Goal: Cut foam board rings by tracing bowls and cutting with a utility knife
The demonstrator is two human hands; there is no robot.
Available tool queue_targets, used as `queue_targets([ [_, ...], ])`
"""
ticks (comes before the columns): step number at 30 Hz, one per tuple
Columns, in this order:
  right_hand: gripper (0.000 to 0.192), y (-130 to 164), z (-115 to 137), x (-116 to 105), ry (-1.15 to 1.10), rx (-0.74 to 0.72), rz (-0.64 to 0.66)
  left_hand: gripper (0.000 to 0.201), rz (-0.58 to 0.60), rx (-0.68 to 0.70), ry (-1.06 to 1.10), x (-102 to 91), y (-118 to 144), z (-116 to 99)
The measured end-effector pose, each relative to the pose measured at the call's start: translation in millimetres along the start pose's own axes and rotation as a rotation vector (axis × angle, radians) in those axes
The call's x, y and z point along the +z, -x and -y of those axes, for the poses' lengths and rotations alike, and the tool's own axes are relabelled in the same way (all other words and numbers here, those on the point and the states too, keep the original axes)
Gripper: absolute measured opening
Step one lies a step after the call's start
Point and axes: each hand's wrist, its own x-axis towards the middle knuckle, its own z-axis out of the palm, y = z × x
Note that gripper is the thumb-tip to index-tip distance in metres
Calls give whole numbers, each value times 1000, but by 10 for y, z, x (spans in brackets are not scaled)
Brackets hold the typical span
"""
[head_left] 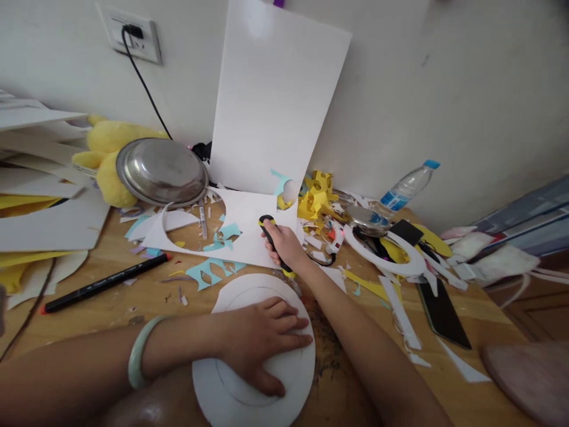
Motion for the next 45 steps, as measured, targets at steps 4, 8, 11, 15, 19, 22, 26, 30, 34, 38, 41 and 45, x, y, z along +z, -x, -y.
queue_targets([
  [4, 41, 2, 7, 5, -6, 13, -3, 73, 14, -12, 6, -4, -4, -3],
  [8, 42, -2, 6, -1, -23, 11, -6, 72, 28, -22, 5, -14, -6, -15],
  [11, 43, -6, 10, -4, -24, 8, -11, 72, 22, -24, 7, 4, -3, -11],
  [15, 41, -6, 27, 1, -15, 30, -18, 72, 11, -20, 15, 26, -4, -1],
  [19, 41, -7, 34, 9, -17, 31, 1, 72, 14, -22, 12, 13, -8, -5],
  [22, 42, -14, 25, 13, -19, 35, 14, 72, 17, -23, 5, 2, -7, -8],
  [26, 42, -18, 3, 9, -5, 40, 9, 72, 16, -22, 8, 7, -7, -4],
  [30, 43, -44, 10, -5, 10, 22, 8, 73, 19, -27, 4, 27, -9, 0],
  [34, 43, -177, 67, 46, 21, -125, -68, 73, 24, -22, -1, 45, -5, 0],
  [38, 44, -311, 109, 159, 110, -201, -50, 75, 22, -24, 10, 40, 4, 0],
  [41, 43, -260, 190, 140, 93, -231, -37, 75, 33, -34, 16, 26, 6, -7],
  [45, 38, 50, 394, -141, 133, -364, -67, 73, 43, -68, 12, 34, 16, -31],
])
